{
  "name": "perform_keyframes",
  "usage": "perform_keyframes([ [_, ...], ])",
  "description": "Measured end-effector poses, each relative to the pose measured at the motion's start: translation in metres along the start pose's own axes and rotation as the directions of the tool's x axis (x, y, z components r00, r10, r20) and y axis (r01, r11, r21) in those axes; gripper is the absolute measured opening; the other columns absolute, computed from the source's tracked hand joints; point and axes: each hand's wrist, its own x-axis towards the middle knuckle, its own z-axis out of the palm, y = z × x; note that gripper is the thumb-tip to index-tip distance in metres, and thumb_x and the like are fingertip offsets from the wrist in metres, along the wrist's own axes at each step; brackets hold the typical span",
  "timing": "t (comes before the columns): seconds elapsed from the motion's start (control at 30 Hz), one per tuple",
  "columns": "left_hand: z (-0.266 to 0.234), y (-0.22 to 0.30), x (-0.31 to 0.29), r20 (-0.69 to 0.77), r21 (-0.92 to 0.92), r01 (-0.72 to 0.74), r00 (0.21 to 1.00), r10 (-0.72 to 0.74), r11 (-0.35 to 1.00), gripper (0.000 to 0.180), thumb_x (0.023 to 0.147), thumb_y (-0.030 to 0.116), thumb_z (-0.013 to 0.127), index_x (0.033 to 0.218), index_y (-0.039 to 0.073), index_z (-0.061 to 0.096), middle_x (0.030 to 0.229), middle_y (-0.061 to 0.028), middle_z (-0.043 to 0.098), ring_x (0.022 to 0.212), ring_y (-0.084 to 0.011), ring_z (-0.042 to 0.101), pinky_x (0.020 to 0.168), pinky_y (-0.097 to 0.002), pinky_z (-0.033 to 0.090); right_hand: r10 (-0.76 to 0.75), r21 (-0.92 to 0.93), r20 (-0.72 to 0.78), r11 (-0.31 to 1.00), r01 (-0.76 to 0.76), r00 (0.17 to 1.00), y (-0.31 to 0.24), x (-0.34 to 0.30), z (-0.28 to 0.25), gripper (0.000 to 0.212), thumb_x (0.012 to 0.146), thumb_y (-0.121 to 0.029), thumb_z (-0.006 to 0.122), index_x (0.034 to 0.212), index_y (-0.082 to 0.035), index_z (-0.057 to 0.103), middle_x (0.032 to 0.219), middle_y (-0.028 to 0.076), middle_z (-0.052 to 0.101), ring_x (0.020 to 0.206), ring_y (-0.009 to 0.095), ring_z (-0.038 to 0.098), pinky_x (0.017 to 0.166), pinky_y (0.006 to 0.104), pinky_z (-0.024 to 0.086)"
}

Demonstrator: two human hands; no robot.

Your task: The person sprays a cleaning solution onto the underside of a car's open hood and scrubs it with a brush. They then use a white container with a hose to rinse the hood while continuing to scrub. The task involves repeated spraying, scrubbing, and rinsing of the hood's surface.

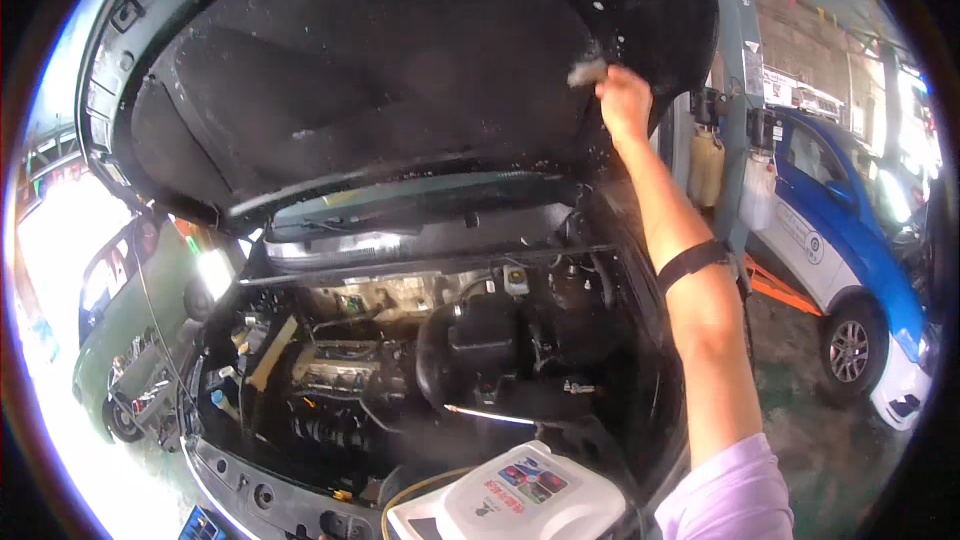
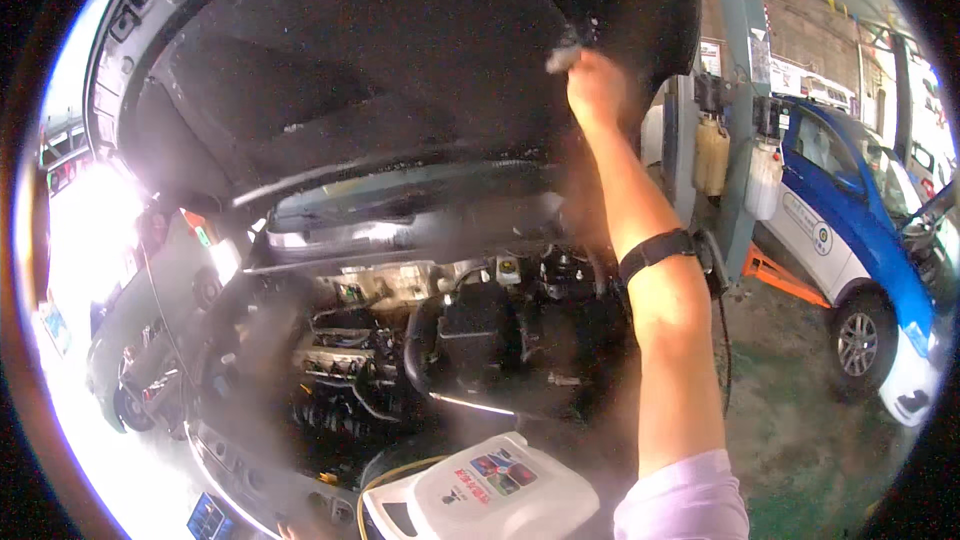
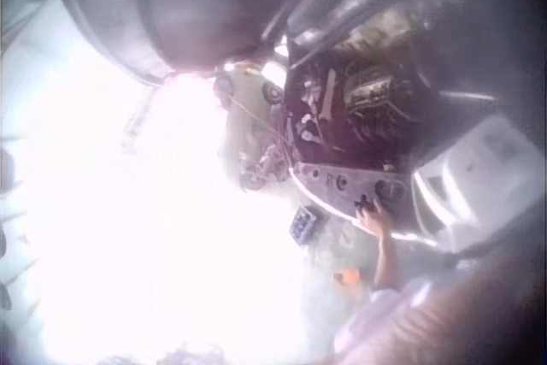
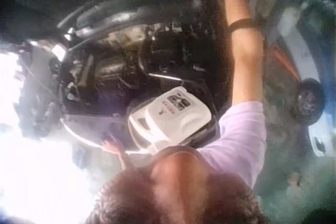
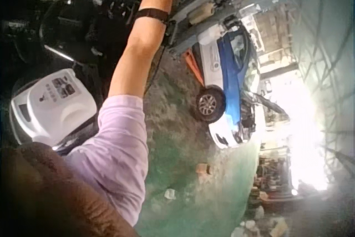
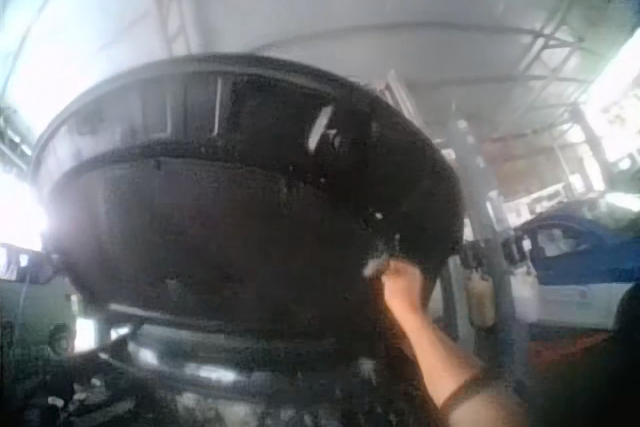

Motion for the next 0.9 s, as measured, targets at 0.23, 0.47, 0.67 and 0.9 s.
perform_keyframes([
  [0.23, -0.011, 0.009, 0.008, 0.161, 0.031, 0.012, 0.987, -0.017, 0.999, 0.047, 0.088, 0.042, 0.054, 0.110, 0.002, 0.065, 0.105, -0.0227, 0.064, 0.102, -0.0401, 0.056, 0.092, -0.0517, 0.038, -0.442, 0.095, 0.021, 0.894, 0.438, 0.897, -0.155, -0.011, -0.023, 0.029, 0.090, -0.008, 0.054, 0.117, 0.000, 0.061, 0.084, 0.009, 0.071, 0.058, 0.004, 0.053, 0.053, 0.0210, 0.044],
  [0.47, -0.009, 0.010, 0.008, 0.090, 0.093, -0.045, 0.995, 0.036, 0.995, 0.054, 0.090, 0.045, 0.052, 0.106, -0.004, 0.064, 0.103, -0.0254, 0.064, 0.096, -0.0409, 0.059, 0.086, -0.0510, 0.045, -0.668, -0.047, -0.052, 0.744, 0.667, 0.742, -0.146, 0.004, -0.055, 0.027, 0.091, -0.008, 0.053, 0.116, -0.001, 0.061, 0.092, 0.015, 0.070, 0.082, 0.020, 0.070, 0.072, 0.0282, 0.053],
  [0.67, -0.014, 0.020, 0.009, 0.167, 0.070, 0.013, 0.986, -0.024, 0.997, 0.057, 0.091, 0.049, 0.047, 0.112, -0.002, 0.063, 0.117, -0.0231, 0.060, 0.106, -0.0403, 0.056, 0.091, -0.0512, 0.041, -0.418, -0.241, 0.088, 0.872, 0.427, 0.904, -0.019, -0.028, -0.083, 0.029, 0.091, -0.011, 0.053, 0.118, -0.004, 0.061, 0.089, 0.019, 0.069, 0.073, 0.022, 0.068, 0.069, 0.0303, 0.052],
  [0.9, -0.001, 0.002, 0.007, 0.174, 0.125, -0.052, 0.984, 0.029, 0.991, 0.054, 0.091, 0.046, 0.048, 0.116, 0.000, 0.061, 0.116, -0.0223, 0.060, 0.107, -0.0399, 0.054, 0.093, -0.0544, 0.037, -0.138, -0.529, 0.087, 0.833, 0.163, 0.987, 0.045, -0.049, -0.065, 0.030, 0.084, -0.009, 0.052, 0.111, -0.001, 0.063, 0.092, 0.024, 0.065, 0.086, 0.036, 0.066, 0.077, 0.0414, 0.052],
])
